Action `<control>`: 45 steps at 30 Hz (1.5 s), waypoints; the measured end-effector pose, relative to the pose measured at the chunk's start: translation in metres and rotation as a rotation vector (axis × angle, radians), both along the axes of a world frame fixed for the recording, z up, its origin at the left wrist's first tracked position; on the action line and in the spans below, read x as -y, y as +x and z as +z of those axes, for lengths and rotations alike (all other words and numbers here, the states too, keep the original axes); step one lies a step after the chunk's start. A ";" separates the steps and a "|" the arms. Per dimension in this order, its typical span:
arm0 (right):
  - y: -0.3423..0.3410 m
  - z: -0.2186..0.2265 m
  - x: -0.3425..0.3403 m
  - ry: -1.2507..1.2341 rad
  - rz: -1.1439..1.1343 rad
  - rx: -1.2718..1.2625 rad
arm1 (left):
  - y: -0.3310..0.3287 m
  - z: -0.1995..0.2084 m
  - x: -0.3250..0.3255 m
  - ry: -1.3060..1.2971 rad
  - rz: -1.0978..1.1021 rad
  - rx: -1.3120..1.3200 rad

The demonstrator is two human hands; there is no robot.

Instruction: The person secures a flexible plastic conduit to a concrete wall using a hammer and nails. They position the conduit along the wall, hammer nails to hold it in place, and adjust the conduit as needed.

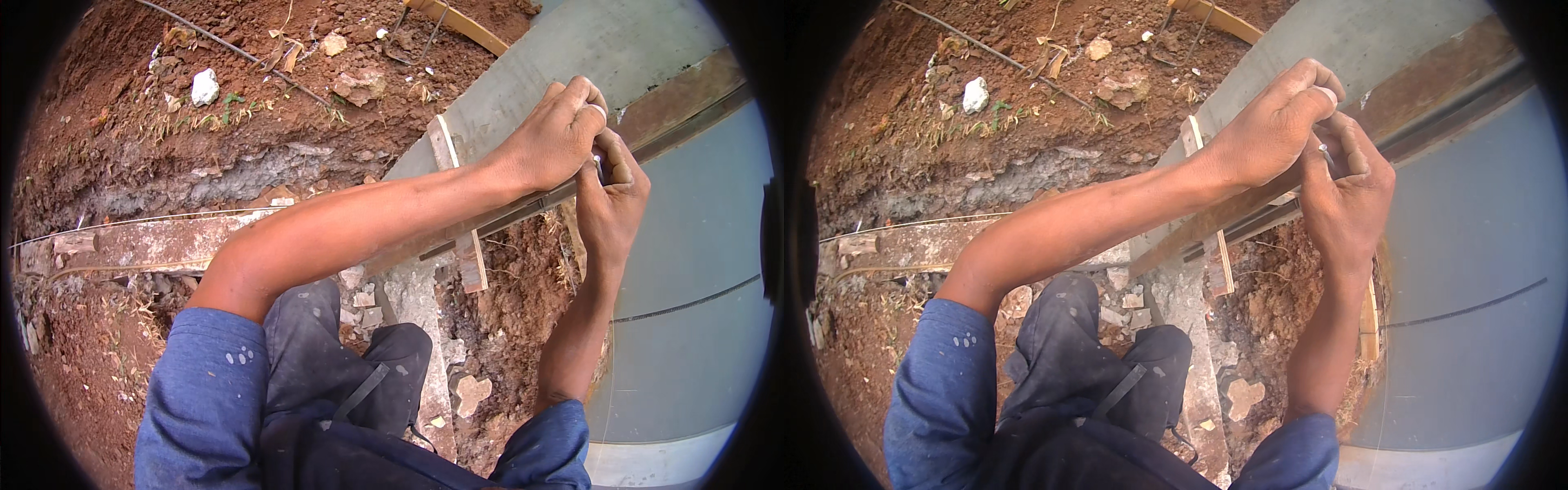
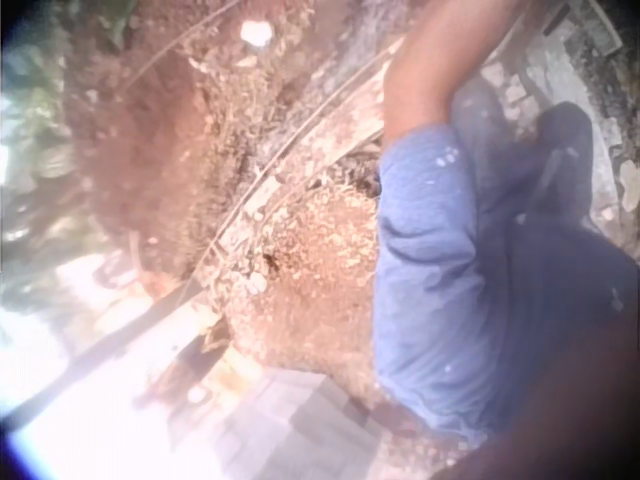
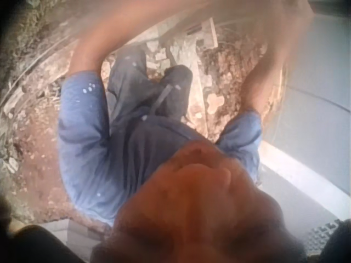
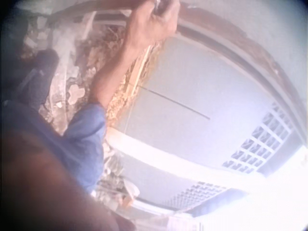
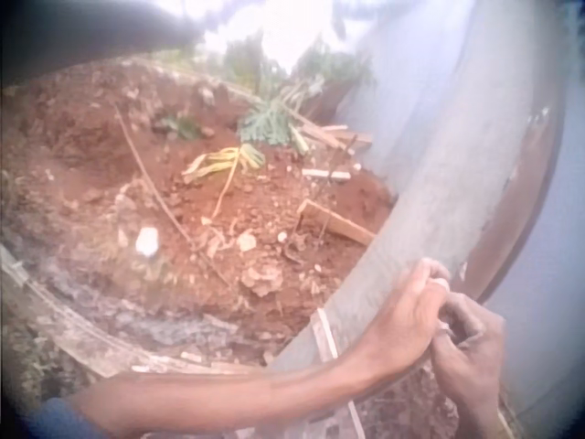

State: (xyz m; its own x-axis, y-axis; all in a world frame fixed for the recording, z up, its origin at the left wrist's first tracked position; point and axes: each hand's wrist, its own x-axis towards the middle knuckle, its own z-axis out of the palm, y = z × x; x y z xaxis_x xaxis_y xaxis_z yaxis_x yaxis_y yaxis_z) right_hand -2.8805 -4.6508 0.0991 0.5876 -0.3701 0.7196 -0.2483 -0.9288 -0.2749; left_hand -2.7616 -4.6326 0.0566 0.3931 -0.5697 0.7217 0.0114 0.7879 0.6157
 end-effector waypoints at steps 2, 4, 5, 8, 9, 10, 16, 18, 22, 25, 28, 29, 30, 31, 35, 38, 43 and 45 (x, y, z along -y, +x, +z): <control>0.001 0.004 -0.001 -0.021 -0.005 -0.008 | -0.005 0.007 0.002 -0.033 0.034 0.003; 0.004 0.004 -0.002 -0.048 -0.039 -0.014 | -0.006 0.007 0.001 -0.044 0.064 -0.004; 0.006 0.004 -0.001 -0.070 -0.074 -0.018 | -0.006 0.007 0.001 -0.045 0.074 -0.015; 0.008 0.004 -0.004 -0.157 -0.172 -0.026 | -0.006 0.006 0.002 -0.055 0.044 -0.070; 0.009 0.005 -0.005 -0.193 -0.198 -0.024 | -0.006 0.008 0.003 -0.063 0.029 -0.090; 0.010 0.006 -0.005 -0.213 -0.212 -0.024 | -0.005 0.009 0.004 -0.053 0.042 -0.082; 0.020 0.022 -0.008 -0.321 -0.263 -0.029 | 0.001 0.018 0.011 -0.023 -0.018 -0.106; 0.023 0.029 -0.007 -0.327 -0.306 -0.053 | 0.002 0.023 0.014 -0.040 -0.059 -0.133; 0.023 0.036 0.005 -0.388 -0.246 -0.064 | 0.004 0.027 0.011 -0.058 -0.074 -0.140; 0.025 0.040 0.006 -0.406 -0.231 -0.063 | 0.004 0.032 0.006 -0.056 -0.141 -0.171; 0.024 0.045 0.007 -0.438 -0.218 -0.048 | 0.002 0.038 0.008 -0.078 -0.097 -0.203; 0.024 0.049 0.009 -0.448 -0.206 -0.042 | 0.000 0.042 0.010 -0.116 -0.078 -0.228; 0.023 0.051 0.011 -0.454 -0.192 -0.034 | -0.001 0.044 0.012 -0.151 -0.058 -0.250; 0.023 0.053 0.011 -0.449 -0.207 -0.043 | -0.001 0.046 0.013 -0.141 -0.059 -0.236; 0.024 0.061 0.012 -0.441 -0.271 -0.078 | 0.003 0.051 0.012 -0.086 -0.108 -0.166; 0.018 0.069 0.016 -0.482 -0.341 -0.114 | -0.003 0.056 0.012 -0.090 -0.130 -0.183; 0.040 0.074 0.015 -0.543 -0.356 -0.127 | 0.015 0.059 0.023 -0.176 -0.142 -0.251; 0.044 0.080 0.025 -0.590 -0.365 -0.162 | 0.018 0.067 0.040 -0.261 -0.039 -0.328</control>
State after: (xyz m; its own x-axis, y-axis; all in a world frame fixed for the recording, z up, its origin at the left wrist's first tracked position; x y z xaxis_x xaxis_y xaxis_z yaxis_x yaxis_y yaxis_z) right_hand -2.8363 -4.6758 0.1794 0.6171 -0.1389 0.7745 -0.5669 -0.7611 0.3152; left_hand -2.7439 -4.6725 0.1240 0.6080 -0.4030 0.6840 0.2063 0.9122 0.3540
